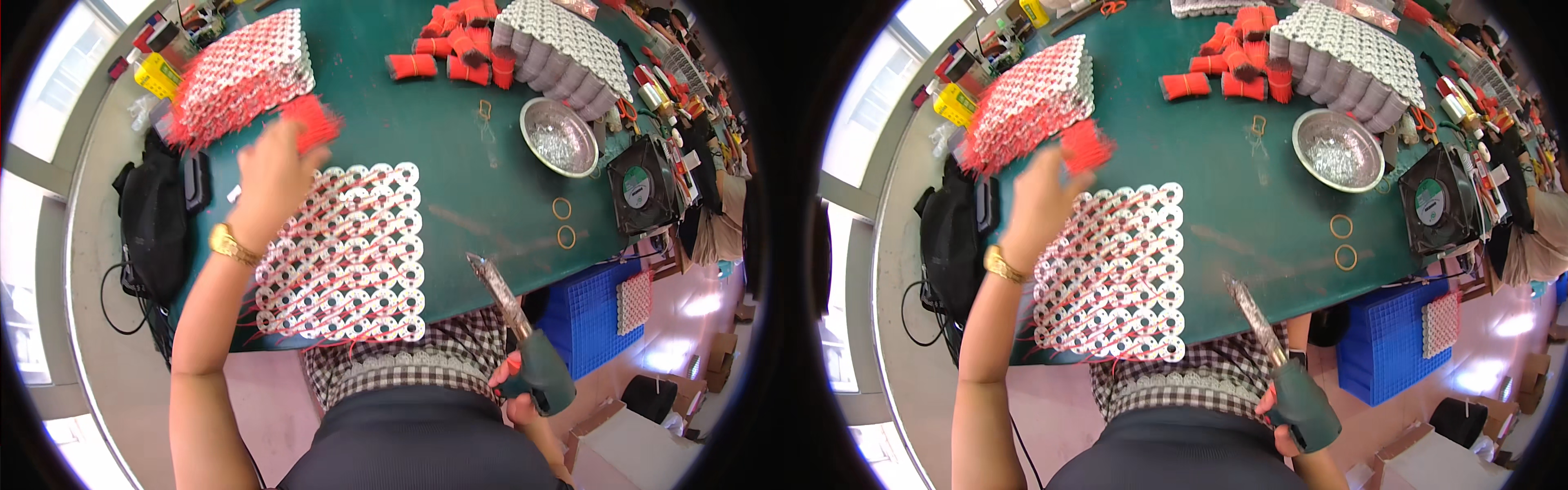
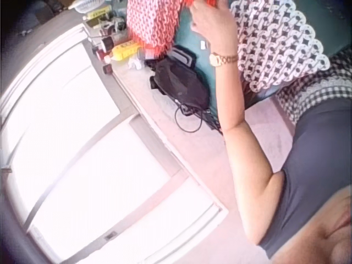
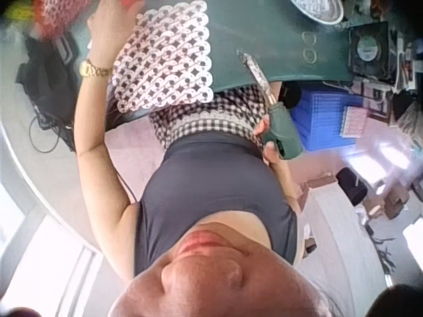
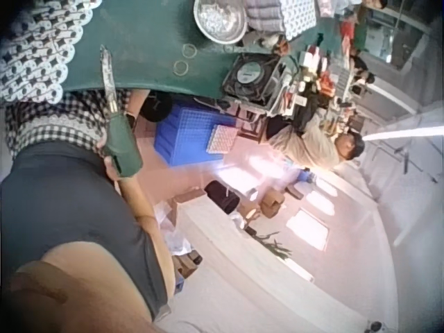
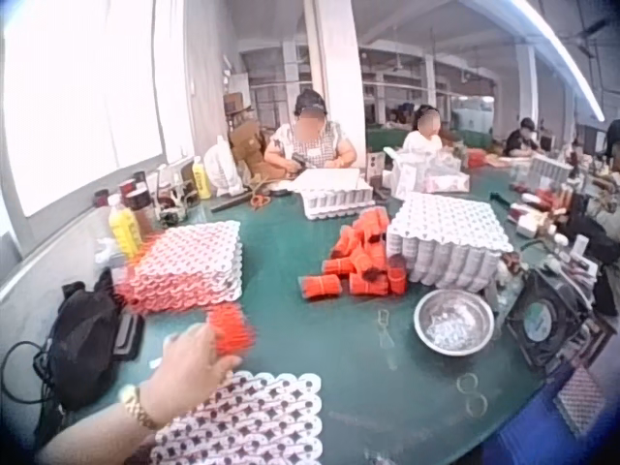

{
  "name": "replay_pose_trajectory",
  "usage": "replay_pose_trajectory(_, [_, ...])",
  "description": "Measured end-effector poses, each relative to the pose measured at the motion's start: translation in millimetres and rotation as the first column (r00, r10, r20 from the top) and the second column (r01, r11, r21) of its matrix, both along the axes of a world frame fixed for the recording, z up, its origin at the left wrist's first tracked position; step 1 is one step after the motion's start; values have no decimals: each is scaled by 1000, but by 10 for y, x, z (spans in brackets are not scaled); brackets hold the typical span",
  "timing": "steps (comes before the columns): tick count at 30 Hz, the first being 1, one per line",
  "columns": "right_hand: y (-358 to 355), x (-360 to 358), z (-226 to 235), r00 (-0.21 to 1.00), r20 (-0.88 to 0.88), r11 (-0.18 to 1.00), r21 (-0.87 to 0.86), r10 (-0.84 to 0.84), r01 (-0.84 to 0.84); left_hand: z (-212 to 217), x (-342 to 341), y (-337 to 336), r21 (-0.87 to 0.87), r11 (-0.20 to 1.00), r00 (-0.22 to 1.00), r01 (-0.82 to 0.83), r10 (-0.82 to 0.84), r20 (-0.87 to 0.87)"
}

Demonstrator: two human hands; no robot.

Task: The person solders wire connections between LED module plates with a soldering iron.

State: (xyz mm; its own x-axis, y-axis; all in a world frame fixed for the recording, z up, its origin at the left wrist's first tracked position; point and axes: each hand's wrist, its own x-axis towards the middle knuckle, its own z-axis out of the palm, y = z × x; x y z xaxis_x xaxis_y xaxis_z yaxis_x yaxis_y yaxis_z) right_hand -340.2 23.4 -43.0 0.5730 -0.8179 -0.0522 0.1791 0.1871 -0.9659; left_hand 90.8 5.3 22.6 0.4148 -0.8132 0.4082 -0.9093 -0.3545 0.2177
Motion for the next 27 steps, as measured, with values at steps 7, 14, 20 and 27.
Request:
replay_pose_trajectory(7, [-74, -122, -251, 989, -7, 970, -197, -146, 142, 170, -661, 633, 250, 792, 827, 557, -501, -255])
replay_pose_trajectory(14, [-264, 99, 63, 993, 52, 992, 76, -102, 98, -12, -988, 1189, 462, 698, 803, 547, -593, -54])
replay_pose_trajectory(20, [-375, 109, -55, 993, 42, 994, 9, -108, 108, 1067, -763, 1043, 442, 596, 703, 670, -702, -118])
replay_pose_trajectory(27, [-518, 97, -140, 996, 54, 993, -93, -72, 77, 2086, 6, 709, -237, 970, 995, 59, -77, -64])
